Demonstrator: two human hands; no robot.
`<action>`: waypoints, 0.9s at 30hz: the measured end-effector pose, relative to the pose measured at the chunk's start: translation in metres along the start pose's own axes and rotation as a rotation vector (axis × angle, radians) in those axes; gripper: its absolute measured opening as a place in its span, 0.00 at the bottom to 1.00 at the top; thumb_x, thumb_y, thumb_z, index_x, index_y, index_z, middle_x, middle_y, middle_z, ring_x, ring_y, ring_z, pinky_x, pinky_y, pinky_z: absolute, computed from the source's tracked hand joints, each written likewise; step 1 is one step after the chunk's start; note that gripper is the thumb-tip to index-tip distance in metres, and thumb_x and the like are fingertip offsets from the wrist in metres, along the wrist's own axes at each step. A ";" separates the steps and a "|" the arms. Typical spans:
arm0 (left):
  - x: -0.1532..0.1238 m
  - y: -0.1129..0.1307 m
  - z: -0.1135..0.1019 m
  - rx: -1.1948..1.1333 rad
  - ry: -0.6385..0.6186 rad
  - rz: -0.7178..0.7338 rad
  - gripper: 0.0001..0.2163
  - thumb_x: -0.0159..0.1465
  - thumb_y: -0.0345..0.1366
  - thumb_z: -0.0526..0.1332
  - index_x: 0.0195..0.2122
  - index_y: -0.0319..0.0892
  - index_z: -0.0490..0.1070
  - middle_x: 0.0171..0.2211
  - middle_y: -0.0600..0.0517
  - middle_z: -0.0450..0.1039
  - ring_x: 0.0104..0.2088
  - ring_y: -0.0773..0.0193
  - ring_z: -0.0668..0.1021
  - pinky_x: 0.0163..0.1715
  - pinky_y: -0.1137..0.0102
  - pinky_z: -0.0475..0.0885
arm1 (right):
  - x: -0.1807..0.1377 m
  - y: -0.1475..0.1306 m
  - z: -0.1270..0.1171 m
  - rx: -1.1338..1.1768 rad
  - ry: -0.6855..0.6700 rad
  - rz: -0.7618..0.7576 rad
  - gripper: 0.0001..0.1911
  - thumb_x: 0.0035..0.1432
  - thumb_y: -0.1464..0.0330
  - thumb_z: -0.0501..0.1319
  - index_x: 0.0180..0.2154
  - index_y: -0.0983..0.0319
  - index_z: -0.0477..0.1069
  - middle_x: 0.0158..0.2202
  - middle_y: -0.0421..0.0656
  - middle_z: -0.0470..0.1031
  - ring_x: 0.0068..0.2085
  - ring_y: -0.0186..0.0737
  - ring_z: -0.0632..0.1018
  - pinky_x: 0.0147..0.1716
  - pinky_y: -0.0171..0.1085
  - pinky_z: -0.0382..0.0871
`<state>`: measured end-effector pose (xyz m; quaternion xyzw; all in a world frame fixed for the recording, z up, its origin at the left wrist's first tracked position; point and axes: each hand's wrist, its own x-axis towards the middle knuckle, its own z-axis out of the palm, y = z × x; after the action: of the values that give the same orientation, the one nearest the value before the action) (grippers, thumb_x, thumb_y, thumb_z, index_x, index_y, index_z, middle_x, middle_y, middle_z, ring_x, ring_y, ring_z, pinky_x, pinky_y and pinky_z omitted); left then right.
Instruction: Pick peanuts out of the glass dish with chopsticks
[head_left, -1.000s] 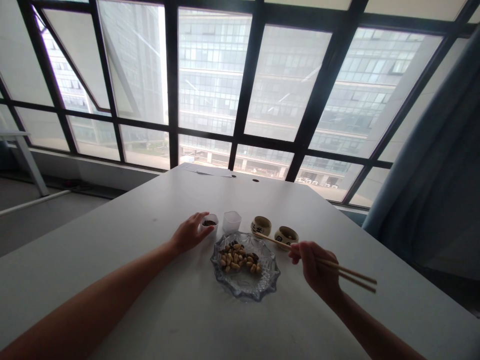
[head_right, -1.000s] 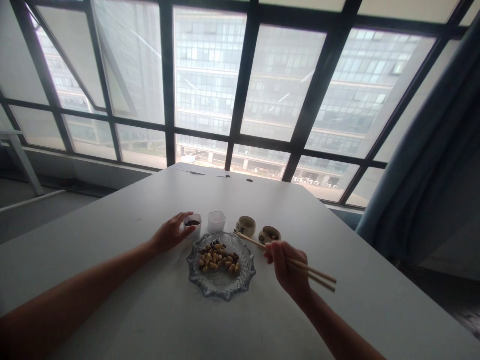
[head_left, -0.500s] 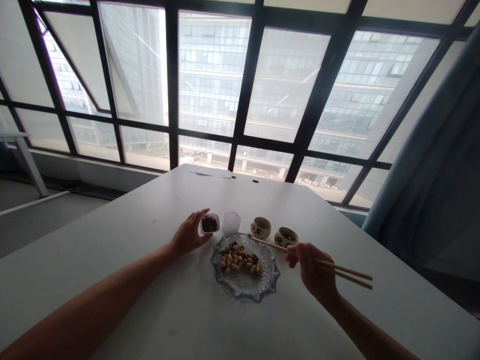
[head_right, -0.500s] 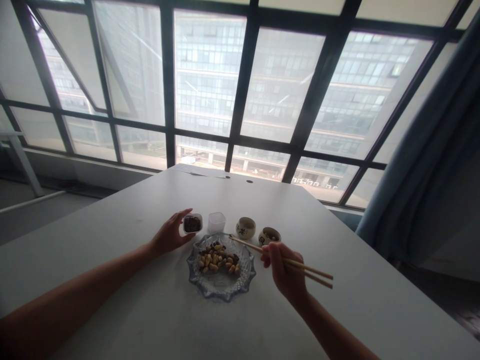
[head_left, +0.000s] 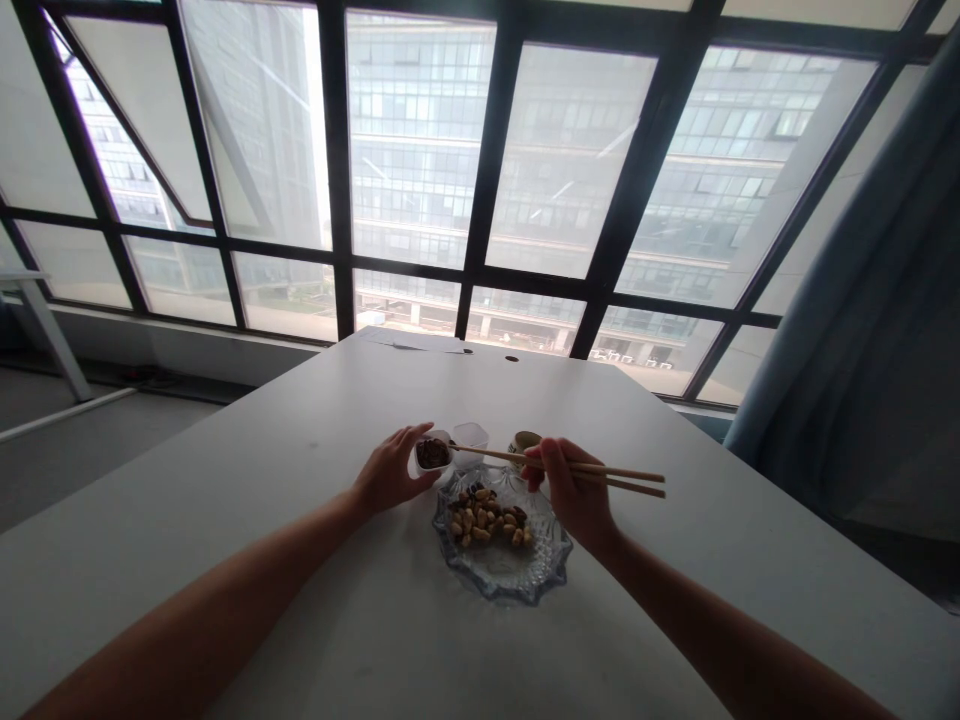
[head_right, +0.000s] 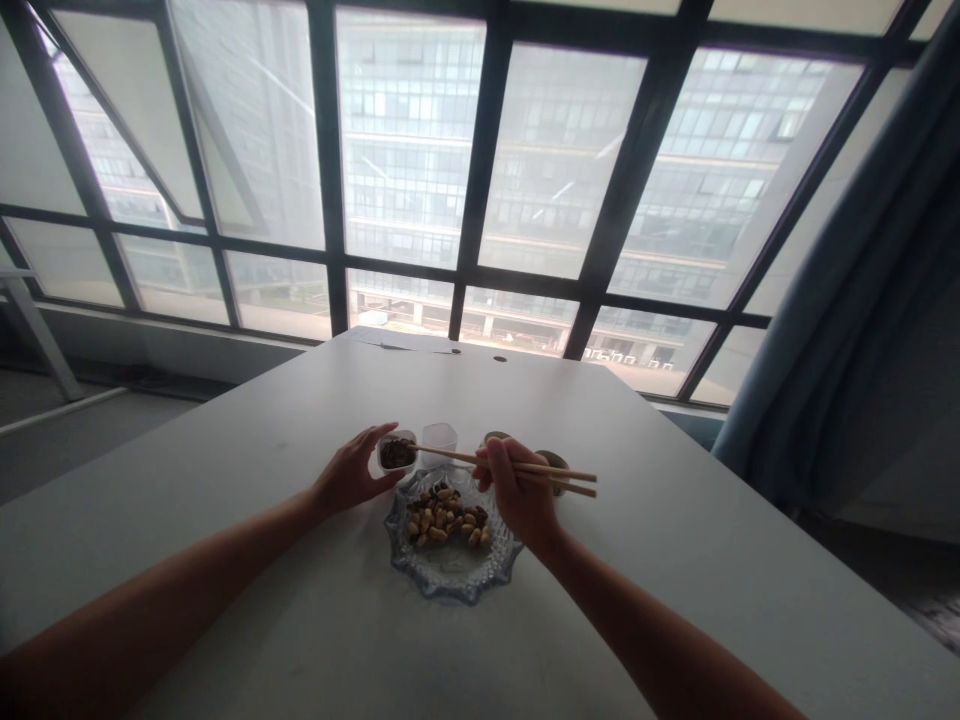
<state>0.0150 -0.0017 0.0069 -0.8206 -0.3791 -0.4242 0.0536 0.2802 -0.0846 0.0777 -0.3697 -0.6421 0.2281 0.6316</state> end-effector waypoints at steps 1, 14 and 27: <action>0.000 0.001 -0.001 -0.002 0.002 0.003 0.31 0.58 0.43 0.67 0.61 0.44 0.61 0.53 0.41 0.74 0.51 0.49 0.78 0.50 0.56 0.76 | 0.005 0.002 0.009 -0.014 -0.033 0.004 0.23 0.63 0.50 0.59 0.28 0.62 0.76 0.20 0.42 0.76 0.20 0.35 0.75 0.21 0.34 0.71; 0.002 0.004 -0.003 -0.034 -0.053 -0.043 0.27 0.58 0.45 0.66 0.58 0.44 0.64 0.50 0.43 0.75 0.48 0.50 0.79 0.48 0.57 0.76 | 0.026 -0.030 -0.065 -0.285 -0.227 0.352 0.34 0.50 0.39 0.62 0.16 0.63 0.72 0.08 0.40 0.65 0.11 0.31 0.67 0.12 0.30 0.60; 0.002 0.006 -0.004 -0.024 -0.075 -0.118 0.27 0.59 0.45 0.65 0.58 0.44 0.64 0.53 0.43 0.75 0.49 0.50 0.80 0.49 0.58 0.76 | 0.017 -0.024 -0.065 -0.252 -0.153 0.158 0.30 0.54 0.42 0.62 0.20 0.62 0.76 0.13 0.43 0.72 0.15 0.36 0.72 0.14 0.34 0.68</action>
<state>0.0166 -0.0065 0.0120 -0.8126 -0.4237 -0.4001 0.0045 0.3410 -0.0981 0.1134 -0.4769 -0.6808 0.2224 0.5095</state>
